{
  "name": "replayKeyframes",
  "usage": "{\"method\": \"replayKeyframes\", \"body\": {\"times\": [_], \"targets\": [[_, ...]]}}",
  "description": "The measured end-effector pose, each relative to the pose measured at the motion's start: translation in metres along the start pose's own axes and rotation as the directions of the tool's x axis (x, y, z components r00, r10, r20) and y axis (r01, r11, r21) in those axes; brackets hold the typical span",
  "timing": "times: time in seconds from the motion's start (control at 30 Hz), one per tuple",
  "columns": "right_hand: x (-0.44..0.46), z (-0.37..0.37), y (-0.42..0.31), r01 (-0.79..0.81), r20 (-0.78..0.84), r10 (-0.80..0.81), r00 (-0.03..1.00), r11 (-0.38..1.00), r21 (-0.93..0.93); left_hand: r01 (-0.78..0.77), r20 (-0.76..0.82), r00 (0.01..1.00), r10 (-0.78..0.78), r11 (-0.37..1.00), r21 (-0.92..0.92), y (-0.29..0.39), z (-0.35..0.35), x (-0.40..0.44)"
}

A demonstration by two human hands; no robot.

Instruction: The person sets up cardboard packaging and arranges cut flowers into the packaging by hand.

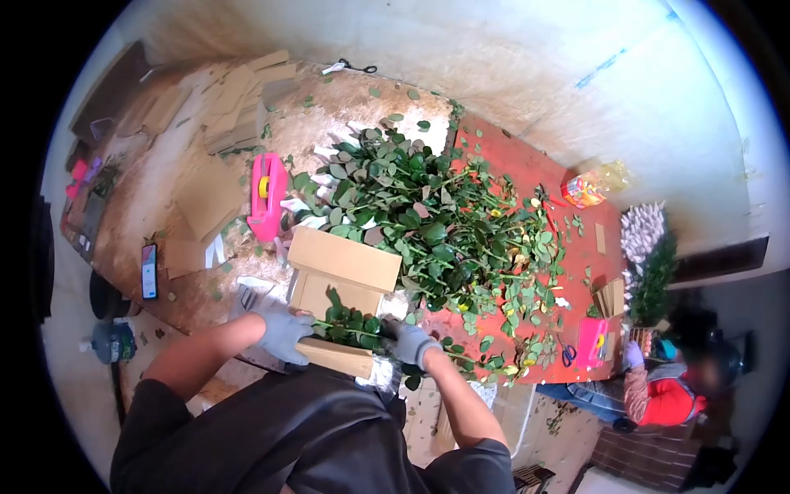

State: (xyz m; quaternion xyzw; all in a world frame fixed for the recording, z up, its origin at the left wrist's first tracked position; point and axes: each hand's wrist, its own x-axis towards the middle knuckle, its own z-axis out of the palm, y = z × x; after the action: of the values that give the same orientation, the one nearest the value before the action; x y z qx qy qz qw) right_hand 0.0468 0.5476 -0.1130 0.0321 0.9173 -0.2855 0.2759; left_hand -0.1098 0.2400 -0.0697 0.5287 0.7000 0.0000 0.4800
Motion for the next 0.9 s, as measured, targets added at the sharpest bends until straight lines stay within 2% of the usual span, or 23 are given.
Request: {"method": "replayKeyframes", "body": {"times": [0.03,0.07,0.1,0.13,0.17,0.2,0.23,0.27,0.3,0.33,0.37,0.4,0.43,0.47,0.53,0.57,0.63,0.67,0.73,0.8,0.9], "targets": [[-0.001,-0.025,-0.004,-0.049,0.124,0.046,0.991,0.999,0.017,0.013,0.010,1.000,-0.013,1.000,-0.009,0.001,-0.001,0.000],[0.006,-0.049,-0.004,-0.077,0.124,0.089,0.988,0.992,-0.103,0.028,0.022,0.999,-0.027,0.999,-0.020,0.002,0.000,0.000],[0.009,-0.071,-0.007,-0.167,-0.030,0.164,0.986,0.971,-0.169,0.026,-0.007,1.000,-0.026,1.000,-0.004,0.000,0.004,0.001],[0.012,-0.095,-0.009,-0.134,-0.238,0.075,0.968,0.961,-0.241,0.025,-0.008,1.000,-0.025,1.000,0.001,0.003,0.002,-0.001],[0.029,-0.109,-0.003,-0.084,-0.389,-0.017,0.921,0.967,-0.242,0.037,0.007,0.999,-0.038,0.999,0.018,0.006,-0.004,-0.005],[0.041,-0.131,-0.015,-0.110,-0.517,-0.041,0.855,0.960,-0.258,0.049,0.020,0.999,-0.050,0.998,0.037,0.009,-0.008,-0.006],[0.059,-0.148,-0.022,0.038,-0.632,-0.204,0.748,0.963,-0.266,0.042,-0.027,0.999,-0.042,0.999,0.010,0.003,0.002,-0.003],[0.072,-0.165,-0.041,0.115,-0.707,-0.264,0.656,0.961,-0.252,0.069,0.036,0.997,-0.068,0.997,-0.026,0.011,-0.011,-0.008],[0.094,-0.176,-0.044,0.092,-0.659,-0.232,0.716,0.967,-0.239,0.075,0.032,0.997,-0.074,0.997,-0.016,0.009,-0.009,-0.007],[0.119,-0.179,-0.042,0.175,-0.658,-0.298,0.692,0.953,-0.247,0.080,0.029,0.996,-0.080,0.997,-0.006,0.008,-0.007,-0.006],[0.137,-0.182,-0.047,0.171,-0.636,-0.313,0.706,0.946,-0.275,0.081,0.102,0.991,-0.080,0.997,0.000,0.022,-0.029,-0.016],[0.158,-0.179,-0.046,0.160,-0.587,-0.319,0.744,0.938,-0.308,0.074,0.103,0.992,-0.075,0.997,0.015,0.020,-0.025,-0.012],[0.178,-0.171,-0.039,0.103,-0.559,-0.371,0.742,0.886,-0.451,0.073,0.051,0.996,-0.075,0.996,0.042,0.014,-0.013,-0.010],[0.195,-0.157,-0.033,-0.031,-0.542,-0.340,0.768,0.826,-0.563,0.075,-0.002,0.997,-0.075,0.995,0.066,0.010,-0.008,-0.009],[0.198,-0.153,-0.038,-0.125,-0.349,-0.160,0.923,0.735,-0.666,0.109,0.023,0.994,-0.110,0.993,0.041,0.012,-0.009,-0.010],[0.201,-0.154,-0.040,-0.120,-0.348,-0.166,0.922,0.734,-0.668,0.081,-0.021,0.997,-0.080,0.995,0.055,0.009,-0.004,-0.008],[0.199,-0.157,-0.044,-0.176,-0.289,-0.117,0.950,0.564,-0.807,0.058,-0.066,0.996,-0.054,0.996,0.062,0.012,-0.006,-0.012],[0.192,-0.160,-0.041,-0.197,-0.317,-0.168,0.934,0.497,-0.845,0.079,-0.023,0.997,-0.078,0.995,0.054,0.014,-0.011,-0.010],[0.165,-0.185,-0.059,-0.250,-0.394,-0.240,0.887,0.468,-0.848,0.107,0.026,0.994,-0.108,0.994,0.035,0.014,-0.012,-0.011],[0.132,-0.209,-0.074,-0.283,-0.518,-0.418,0.746,0.505,-0.815,0.027,-0.096,0.995,-0.023,0.999,0.041,0.004,0.002,-0.006],[0.053,-0.228,-0.127,-0.215,-0.542,-0.543,0.642,0.551,-0.806,0.017,-0.025,1.000,-0.016,0.999,0.032,0.005,-0.004,-0.004]]}}
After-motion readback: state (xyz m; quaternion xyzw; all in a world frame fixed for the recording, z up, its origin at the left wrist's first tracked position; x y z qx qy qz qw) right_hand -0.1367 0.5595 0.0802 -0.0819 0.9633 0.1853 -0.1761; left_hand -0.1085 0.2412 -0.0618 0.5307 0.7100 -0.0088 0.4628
